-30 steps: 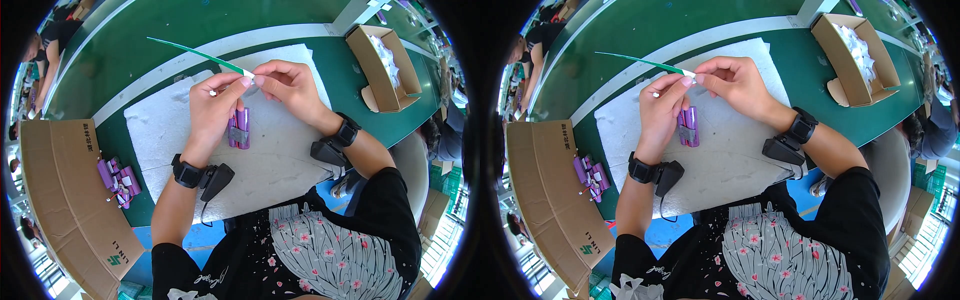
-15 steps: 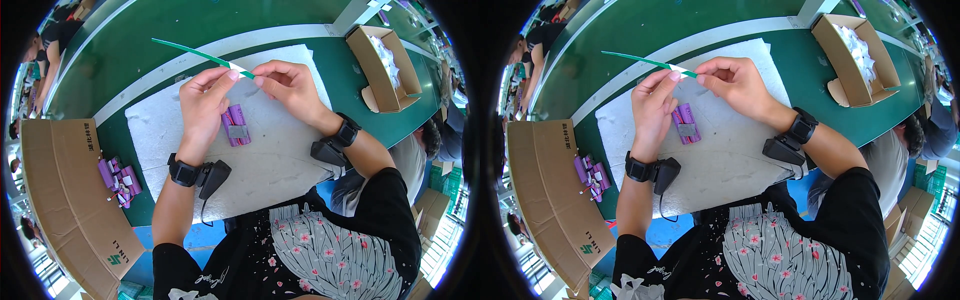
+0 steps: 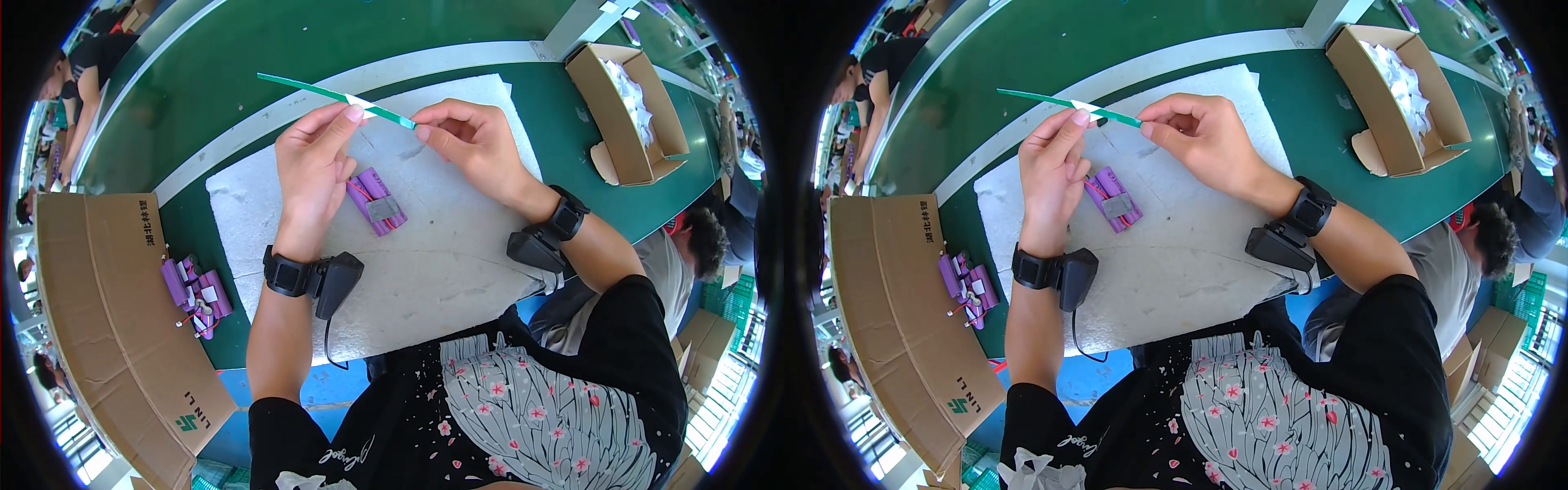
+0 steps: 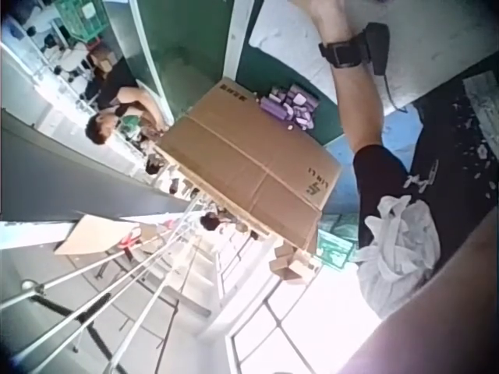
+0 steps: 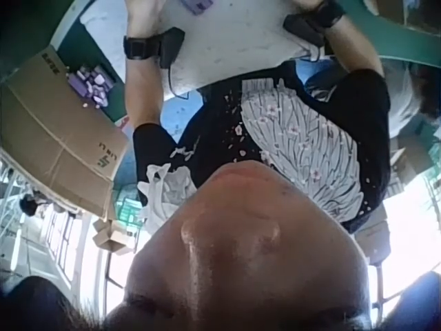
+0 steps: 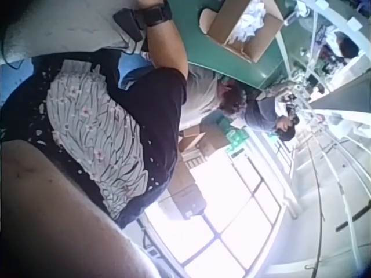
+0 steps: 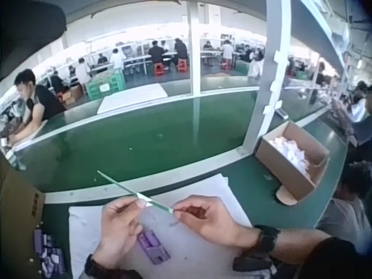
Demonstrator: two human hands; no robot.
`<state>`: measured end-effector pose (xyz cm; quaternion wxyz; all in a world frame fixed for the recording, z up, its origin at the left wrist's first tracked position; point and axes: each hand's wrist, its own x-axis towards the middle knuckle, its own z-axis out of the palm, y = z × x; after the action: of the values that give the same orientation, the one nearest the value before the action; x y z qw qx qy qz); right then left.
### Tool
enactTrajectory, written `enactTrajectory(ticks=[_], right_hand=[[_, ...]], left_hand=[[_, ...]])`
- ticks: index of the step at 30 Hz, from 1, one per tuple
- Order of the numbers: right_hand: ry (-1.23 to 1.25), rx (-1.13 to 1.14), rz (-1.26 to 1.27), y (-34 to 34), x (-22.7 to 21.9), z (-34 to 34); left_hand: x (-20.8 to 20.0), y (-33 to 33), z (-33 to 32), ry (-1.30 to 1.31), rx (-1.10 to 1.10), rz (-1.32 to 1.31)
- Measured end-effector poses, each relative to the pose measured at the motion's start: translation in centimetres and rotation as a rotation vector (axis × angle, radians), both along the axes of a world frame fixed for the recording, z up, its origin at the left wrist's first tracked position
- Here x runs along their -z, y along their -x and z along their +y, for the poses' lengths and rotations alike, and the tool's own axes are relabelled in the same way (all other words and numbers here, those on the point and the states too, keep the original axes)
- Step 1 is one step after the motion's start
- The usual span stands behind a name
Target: The person picks up a green strip and a white sticker, then wraps the sticker around the strip before placing it on the table.
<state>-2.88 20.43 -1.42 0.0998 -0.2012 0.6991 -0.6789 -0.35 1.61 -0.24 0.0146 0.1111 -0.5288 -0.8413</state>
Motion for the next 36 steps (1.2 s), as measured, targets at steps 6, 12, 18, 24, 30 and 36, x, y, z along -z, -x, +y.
enactTrajectory(ticks=[6, 12, 18, 24, 30, 36], right_hand=[[-0.053, 0.010, 0.021, 0.0, -0.1, 0.2], [-0.067, 0.009, 0.031, 0.0, 0.0, 0.1], [-0.067, 0.006, 0.026, 0.1, 0.1, 0.3], [-0.105, 0.004, -0.003, 0.2, 0.0, 0.3], [-0.161, 0.031, 0.024, 0.2, -0.1, 0.4], [-0.154, 0.040, 0.049, 0.2, 0.1, 0.3]], left_hand=[[0.2, 0.5, -1.3, -0.001, -0.014, 0.053], [0.7, 1.1, -2.5, 0.006, -0.034, 0.169], [0.9, 1.6, -3.5, -0.012, -0.014, 0.209], [1.2, 1.7, -4.1, -0.043, 0.029, 0.223], [1.3, 1.5, -3.3, -0.059, 0.048, 0.214], [1.5, 1.2, -2.1, 0.054, 0.049, 0.184]])
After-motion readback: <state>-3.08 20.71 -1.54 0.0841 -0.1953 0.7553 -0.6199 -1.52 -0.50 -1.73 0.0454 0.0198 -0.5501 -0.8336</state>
